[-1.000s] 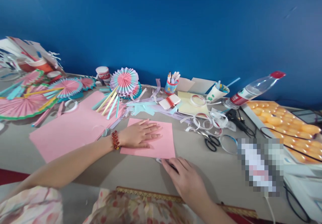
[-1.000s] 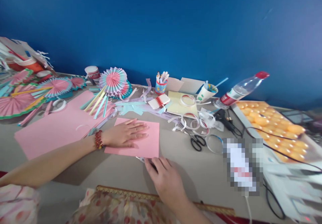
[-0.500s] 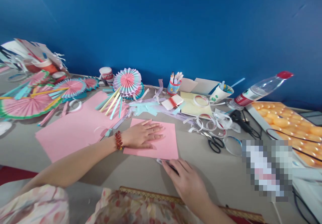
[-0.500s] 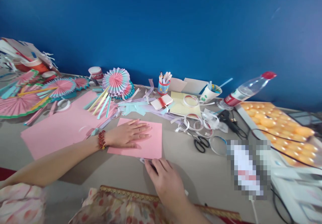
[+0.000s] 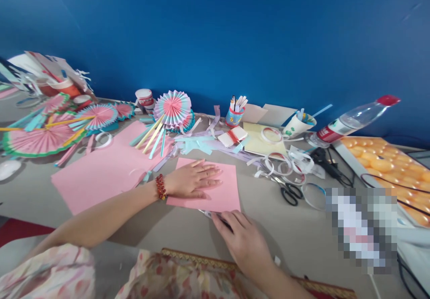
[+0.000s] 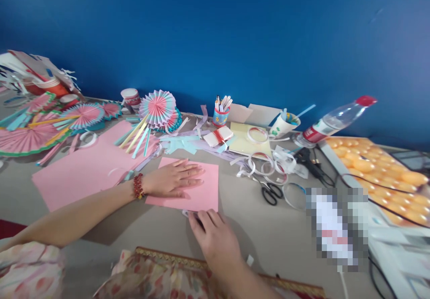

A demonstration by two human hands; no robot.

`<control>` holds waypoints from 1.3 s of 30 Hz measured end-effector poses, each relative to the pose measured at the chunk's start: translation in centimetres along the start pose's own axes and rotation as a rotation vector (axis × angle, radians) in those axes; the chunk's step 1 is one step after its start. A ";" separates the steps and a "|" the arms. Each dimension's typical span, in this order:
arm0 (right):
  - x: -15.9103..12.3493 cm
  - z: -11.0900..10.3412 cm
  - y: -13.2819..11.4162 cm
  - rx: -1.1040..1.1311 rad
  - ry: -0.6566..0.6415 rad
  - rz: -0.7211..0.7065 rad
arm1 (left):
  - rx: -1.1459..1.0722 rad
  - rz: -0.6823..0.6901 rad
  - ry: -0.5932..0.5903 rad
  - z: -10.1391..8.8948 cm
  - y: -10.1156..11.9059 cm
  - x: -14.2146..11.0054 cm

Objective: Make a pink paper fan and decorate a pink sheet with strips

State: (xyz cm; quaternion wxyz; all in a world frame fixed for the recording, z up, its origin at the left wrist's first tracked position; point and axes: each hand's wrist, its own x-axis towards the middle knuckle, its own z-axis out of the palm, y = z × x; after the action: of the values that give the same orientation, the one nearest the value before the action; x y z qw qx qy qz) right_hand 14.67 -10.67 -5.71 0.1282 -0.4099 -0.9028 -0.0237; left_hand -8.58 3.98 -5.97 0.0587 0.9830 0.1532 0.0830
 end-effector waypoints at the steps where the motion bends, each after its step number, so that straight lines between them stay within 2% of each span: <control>1: 0.1 0.1 -0.2 -0.001 -0.002 -0.003 | 0.000 -0.001 0.000 0.0 0.0 0.0; 9: 0.6 0.7 -1.0 -0.019 -0.008 0.001 | 0.003 -0.012 -0.027 0.0 0.0 0.0; 26: 2.3 0.3 -2.2 -0.035 0.001 -0.024 | -0.008 -0.011 -0.040 0.0 -0.1 -0.1; 33: 3.0 0.7 -2.6 -0.026 0.029 -0.035 | 0.025 -0.015 -0.091 0.1 -0.1 0.0; 39: 3.4 1.1 -3.0 -0.021 0.024 -0.046 | 0.017 -0.015 -0.072 0.1 -0.1 -0.1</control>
State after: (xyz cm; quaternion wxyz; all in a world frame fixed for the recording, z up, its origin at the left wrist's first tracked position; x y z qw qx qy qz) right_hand 10.04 -10.02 -5.74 0.1340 -0.3903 -0.9100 -0.0409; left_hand -8.64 4.03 -6.10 0.0563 0.9846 0.1591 0.0460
